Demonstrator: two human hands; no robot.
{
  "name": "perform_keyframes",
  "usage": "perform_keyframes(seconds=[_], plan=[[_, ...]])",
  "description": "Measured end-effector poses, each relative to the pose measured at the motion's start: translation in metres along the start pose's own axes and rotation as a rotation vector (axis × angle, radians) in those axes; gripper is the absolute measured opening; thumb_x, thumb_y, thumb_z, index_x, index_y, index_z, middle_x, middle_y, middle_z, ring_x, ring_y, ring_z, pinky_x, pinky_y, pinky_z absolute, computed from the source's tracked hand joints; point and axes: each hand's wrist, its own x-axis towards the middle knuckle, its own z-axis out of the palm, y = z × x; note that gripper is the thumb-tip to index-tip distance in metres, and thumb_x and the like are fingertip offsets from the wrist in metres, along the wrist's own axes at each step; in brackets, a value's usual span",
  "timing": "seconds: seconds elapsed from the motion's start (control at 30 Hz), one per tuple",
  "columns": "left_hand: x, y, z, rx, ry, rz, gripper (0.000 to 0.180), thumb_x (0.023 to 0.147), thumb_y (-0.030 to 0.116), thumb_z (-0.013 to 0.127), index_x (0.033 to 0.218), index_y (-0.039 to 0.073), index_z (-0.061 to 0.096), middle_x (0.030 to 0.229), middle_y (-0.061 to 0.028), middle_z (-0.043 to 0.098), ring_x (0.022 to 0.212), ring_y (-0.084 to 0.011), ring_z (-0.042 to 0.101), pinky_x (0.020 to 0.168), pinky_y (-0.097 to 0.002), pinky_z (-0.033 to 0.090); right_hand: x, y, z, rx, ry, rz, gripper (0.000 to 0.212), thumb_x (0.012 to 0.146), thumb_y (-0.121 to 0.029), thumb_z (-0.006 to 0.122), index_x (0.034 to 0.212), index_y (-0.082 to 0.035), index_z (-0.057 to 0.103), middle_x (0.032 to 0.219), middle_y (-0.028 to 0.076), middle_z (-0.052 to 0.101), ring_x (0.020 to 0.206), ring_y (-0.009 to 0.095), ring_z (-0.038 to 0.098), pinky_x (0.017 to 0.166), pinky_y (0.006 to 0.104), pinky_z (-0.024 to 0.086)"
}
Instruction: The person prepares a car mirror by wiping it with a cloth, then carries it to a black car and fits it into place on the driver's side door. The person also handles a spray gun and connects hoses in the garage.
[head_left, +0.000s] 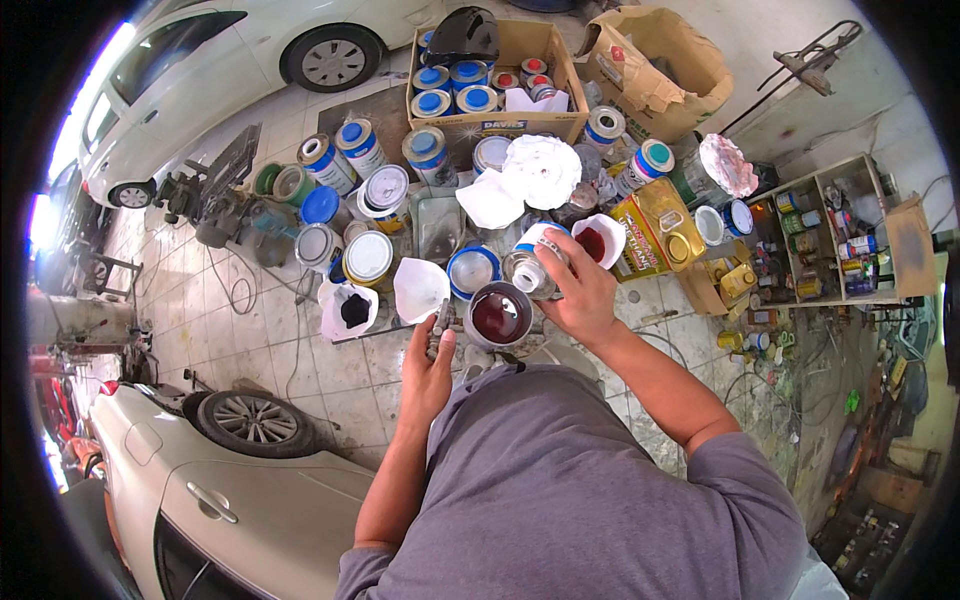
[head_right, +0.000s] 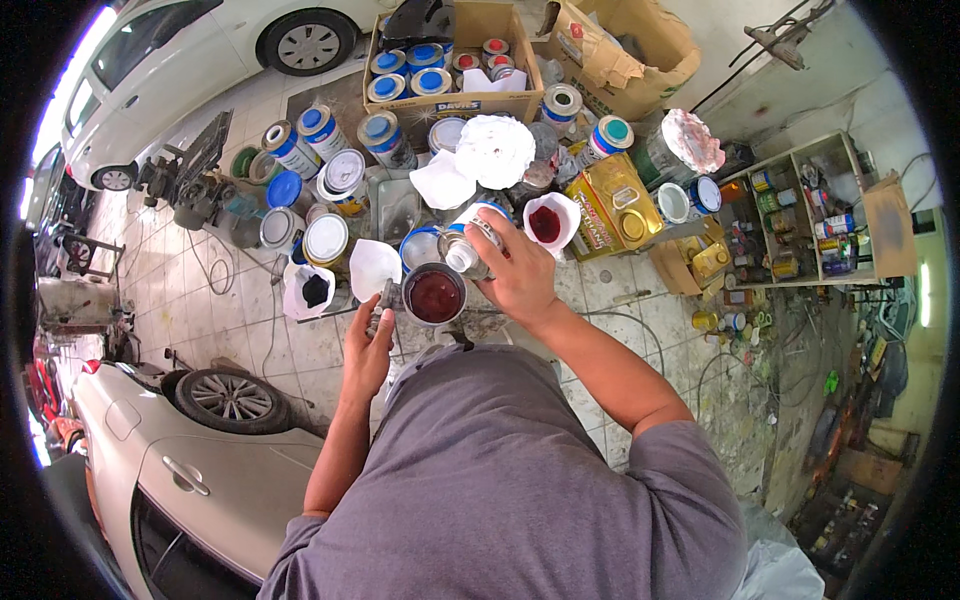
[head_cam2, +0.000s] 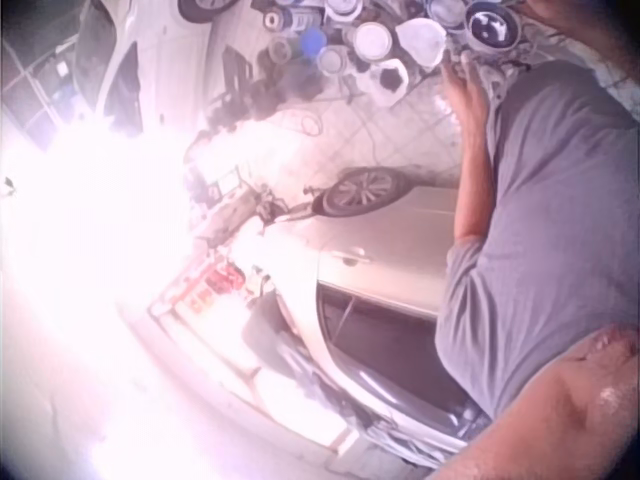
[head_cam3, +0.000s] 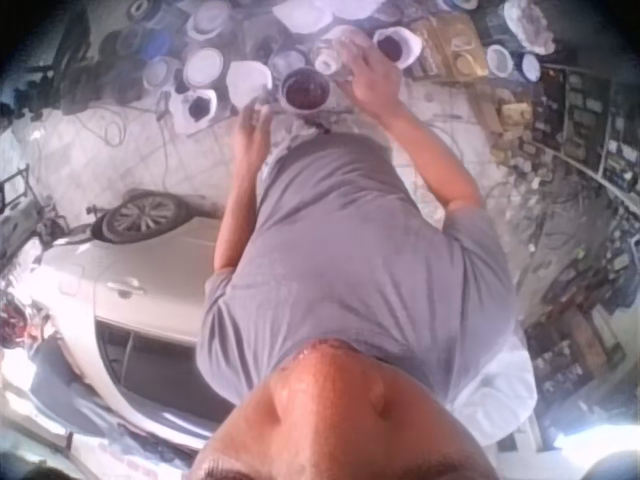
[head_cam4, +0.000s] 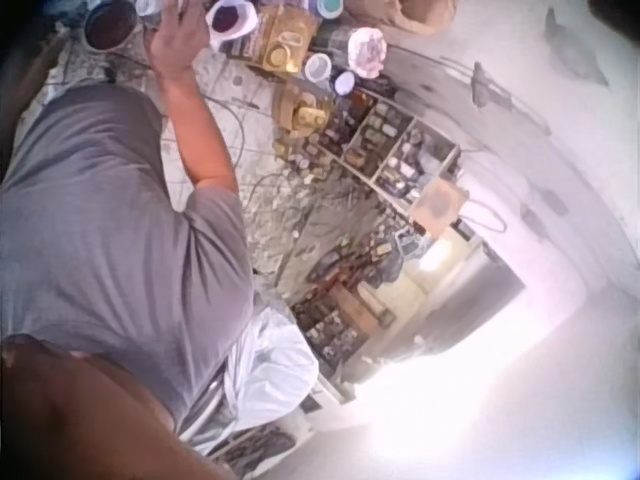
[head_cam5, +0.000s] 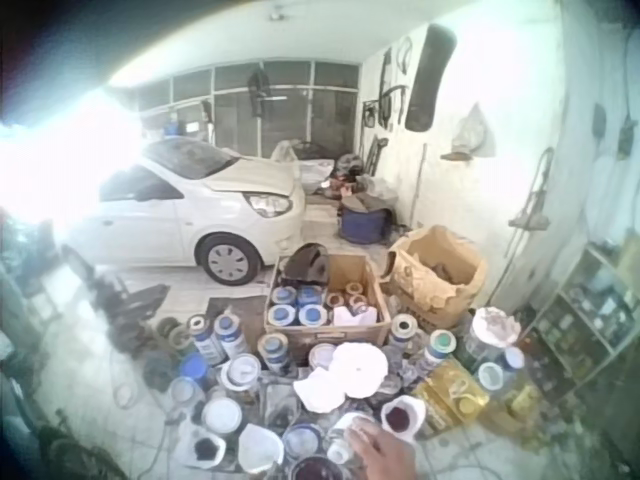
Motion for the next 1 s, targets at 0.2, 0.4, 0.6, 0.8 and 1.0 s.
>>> perform_keyframes(seconds=[0.2,0.4,0.6,0.8,1.0], plan=[[-0.003,0.0,-0.001,-0.041,-0.009,0.002,0.057,0.101,0.035,0.061,0.141,-0.005,0.049,0.121,-0.0218,0.065,0.11,-0.0244,0.062,0.095,-0.0357,0.047,0.008,-0.004,-0.003,-0.005,-0.019,-0.1,0.067,0.06,-0.002,0.074,0.126,-0.014,0.064,0.133,0.013,0.061,0.073,0.023,0.062,0.06,0.0333,0.05],[-0.005,0.003,-0.001,-0.103,-0.024,-0.015,0.057,0.101,0.034,0.061,0.141,-0.005,0.05,0.111,-0.0159,0.066,0.093,-0.0165,0.059,0.083,-0.0312,0.048,0.018,-0.003,-0.006,-0.029,-0.013,-0.182,0.06,0.066,-0.002,0.073,0.123,-0.015,0.066,0.132,0.012,0.062,0.07,0.02,0.059,0.059,0.0318,0.05],[-0.004,-0.002,0.003,-0.167,-0.014,0.026,0.056,0.102,0.033,0.061,0.141,-0.004,0.05,0.098,-0.0089,0.064,0.075,-0.0103,0.052,0.068,-0.0279,0.045,0.027,-0.005,-0.01,-0.062,0.012,-0.23,0.054,0.071,-0.004,0.074,0.122,-0.018,0.066,0.131,0.012,0.062,0.071,0.019,0.06,0.061,0.0305,0.051],[-0.005,0.006,0.002,-0.173,-0.035,0.02,0.057,0.101,0.034,0.061,0.143,-0.003,0.049,0.097,-0.0083,0.064,0.074,-0.0101,0.053,0.067,-0.0278,0.045,0.03,-0.005,-0.013,-0.082,-0.002,-0.234,0.052,0.072,-0.006,0.074,0.123,-0.019,0.066,0.131,0.012,0.062,0.072,0.019,0.061,0.062,0.0307,0.052],[-0.001,0.003,0.004,-0.159,-0.023,0.03,0.057,0.102,0.034,0.061,0.144,-0.003,0.048,0.093,-0.0072,0.063,0.071,-0.0098,0.052,0.063,-0.028,0.044,0.029,-0.004,-0.011,-0.089,0.012,-0.246,0.052,0.072,-0.006,0.074,0.122,-0.018,0.067,0.132,0.013,0.061,0.074,0.02,0.062,0.063,0.0309,0.053]])
